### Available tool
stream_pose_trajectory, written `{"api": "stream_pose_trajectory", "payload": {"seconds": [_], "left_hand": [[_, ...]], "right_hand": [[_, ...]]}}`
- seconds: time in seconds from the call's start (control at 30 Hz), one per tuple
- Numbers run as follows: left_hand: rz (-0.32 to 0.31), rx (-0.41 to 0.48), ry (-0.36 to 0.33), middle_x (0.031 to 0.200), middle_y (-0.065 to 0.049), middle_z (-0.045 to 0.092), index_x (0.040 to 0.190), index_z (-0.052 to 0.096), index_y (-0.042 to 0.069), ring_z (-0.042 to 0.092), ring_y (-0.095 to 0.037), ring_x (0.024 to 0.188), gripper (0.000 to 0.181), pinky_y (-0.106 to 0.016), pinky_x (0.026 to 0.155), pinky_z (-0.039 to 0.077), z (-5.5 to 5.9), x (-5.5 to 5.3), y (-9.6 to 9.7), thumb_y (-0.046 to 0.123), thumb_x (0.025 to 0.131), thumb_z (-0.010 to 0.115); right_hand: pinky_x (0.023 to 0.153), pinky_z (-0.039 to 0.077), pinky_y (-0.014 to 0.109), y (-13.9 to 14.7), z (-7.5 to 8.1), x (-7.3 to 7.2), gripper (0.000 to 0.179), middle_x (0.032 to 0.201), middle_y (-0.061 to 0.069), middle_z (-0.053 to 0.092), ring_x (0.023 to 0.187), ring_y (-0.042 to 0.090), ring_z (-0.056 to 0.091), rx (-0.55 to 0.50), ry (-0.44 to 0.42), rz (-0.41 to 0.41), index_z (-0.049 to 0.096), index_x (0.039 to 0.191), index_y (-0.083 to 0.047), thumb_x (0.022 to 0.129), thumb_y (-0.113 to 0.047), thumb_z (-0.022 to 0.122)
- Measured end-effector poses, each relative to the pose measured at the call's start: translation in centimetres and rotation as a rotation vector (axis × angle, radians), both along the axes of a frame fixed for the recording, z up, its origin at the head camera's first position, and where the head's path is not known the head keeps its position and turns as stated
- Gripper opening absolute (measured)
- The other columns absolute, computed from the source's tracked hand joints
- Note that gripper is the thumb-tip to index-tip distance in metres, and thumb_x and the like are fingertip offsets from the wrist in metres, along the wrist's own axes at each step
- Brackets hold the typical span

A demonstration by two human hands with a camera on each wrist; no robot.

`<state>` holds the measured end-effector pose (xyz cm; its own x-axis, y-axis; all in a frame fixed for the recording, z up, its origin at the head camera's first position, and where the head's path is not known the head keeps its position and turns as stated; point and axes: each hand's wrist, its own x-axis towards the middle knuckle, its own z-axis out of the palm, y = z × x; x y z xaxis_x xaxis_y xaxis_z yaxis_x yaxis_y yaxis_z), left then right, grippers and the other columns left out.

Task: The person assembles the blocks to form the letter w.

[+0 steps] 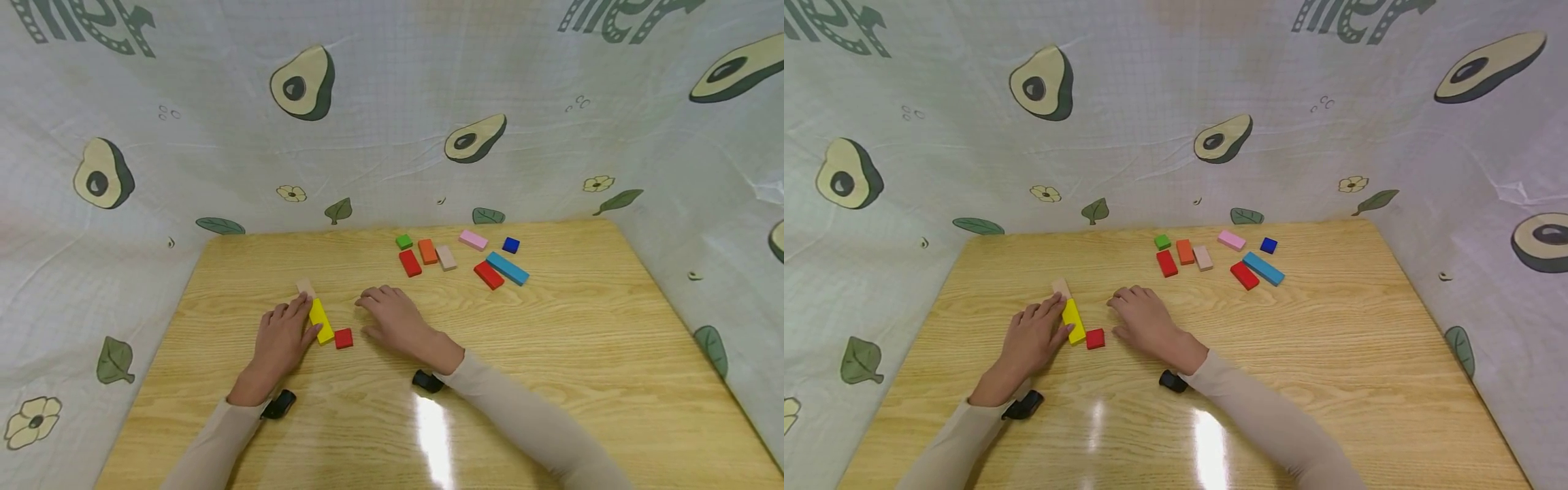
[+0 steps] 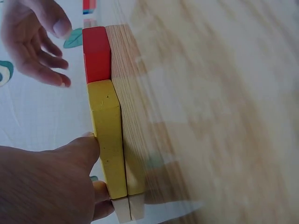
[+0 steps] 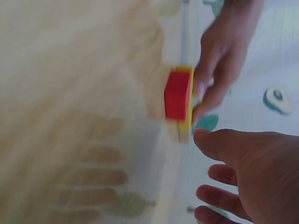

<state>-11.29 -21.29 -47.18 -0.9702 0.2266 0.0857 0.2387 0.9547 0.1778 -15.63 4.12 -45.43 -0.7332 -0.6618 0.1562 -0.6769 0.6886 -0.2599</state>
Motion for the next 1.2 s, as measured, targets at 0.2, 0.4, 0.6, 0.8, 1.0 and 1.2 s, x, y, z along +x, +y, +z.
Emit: {"api": "stream_pose_trajectory", "payload": {"seconds": [0.2, 0.4, 0.6, 0.8, 1.0, 1.2], "left_hand": [[0.001, 0.0, -0.002, 0.158, -0.022, 0.05, 0.152, 0.055, -0.002, 0.052, -0.046, 0.132, 0.058, -0.063, 0.108, 0.041, 0.0, 0.0, 0.0, 0.03, 0.105, 0.068], [0.003, -0.006, 0.004, 0.157, -0.022, 0.051, 0.152, 0.054, -0.002, 0.052, -0.046, 0.132, 0.059, -0.063, 0.108, 0.042, 0.0, 0.1, 0.1, 0.03, 0.105, 0.068], [-0.001, -0.004, -0.007, 0.158, -0.022, 0.05, 0.152, 0.054, -0.001, 0.052, -0.047, 0.132, 0.057, -0.064, 0.107, 0.042, 0.0, 0.1, 0.0, 0.029, 0.105, 0.067], [-0.002, -0.006, -0.014, 0.159, -0.022, 0.049, 0.153, 0.054, -0.001, 0.052, -0.046, 0.132, 0.058, -0.065, 0.108, 0.042, 0.0, 0.1, 0.0, 0.03, 0.106, 0.067], [-0.003, -0.008, -0.008, 0.158, -0.022, 0.05, 0.153, 0.054, -0.001, 0.052, -0.046, 0.131, 0.058, -0.064, 0.107, 0.042, -0.1, 0.1, 0.0, 0.03, 0.106, 0.067], [-0.002, -0.013, -0.009, 0.158, -0.022, 0.05, 0.153, 0.054, -0.001, 0.052, -0.046, 0.131, 0.058, -0.064, 0.107, 0.042, 0.0, 0.1, 0.0, 0.031, 0.106, 0.067]], "right_hand": [[0.114, 0.044, 0.052, 2.7, 0.1, -2.2, 0.055, 0.147, 0.016, 0.058, 0.132, 0.037, 0.056, -0.03, -0.002, -0.085, 0.063, 0.141, -0.004, 0.094, -0.022, 0.083], [0.113, 0.043, 0.055, 4.7, -0.1, -4.2, 0.062, 0.151, 0.019, 0.054, 0.136, 0.04, 0.053, 0.018, -0.029, -0.194, 0.057, 0.148, -0.002, 0.095, -0.025, 0.082], [0.116, 0.041, 0.057, 5.9, -0.3, -5.1, 0.064, 0.15, 0.022, 0.053, 0.136, 0.043, 0.052, 0.041, -0.048, -0.259, 0.053, 0.151, -0.001, 0.097, -0.024, 0.079], [0.115, 0.04, 0.057, 6.3, -0.5, -5.4, 0.064, 0.148, 0.024, 0.054, 0.138, 0.044, 0.049, 0.079, -0.089, -0.303, 0.052, 0.153, -0.003, 0.099, -0.027, 0.077], [0.114, 0.041, 0.056, 6.4, -0.5, -5.6, 0.065, 0.144, 0.023, 0.055, 0.135, 0.043, 0.05, 0.107, -0.094, -0.319, 0.051, 0.153, -0.002, 0.099, -0.028, 0.076], [0.112, 0.043, 0.056, 6.3, -0.6, -5.8, 0.063, 0.143, 0.023, 0.056, 0.134, 0.043, 0.052, 0.095, -0.102, -0.317, 0.052, 0.153, -0.003, 0.1, -0.027, 0.076]]}}
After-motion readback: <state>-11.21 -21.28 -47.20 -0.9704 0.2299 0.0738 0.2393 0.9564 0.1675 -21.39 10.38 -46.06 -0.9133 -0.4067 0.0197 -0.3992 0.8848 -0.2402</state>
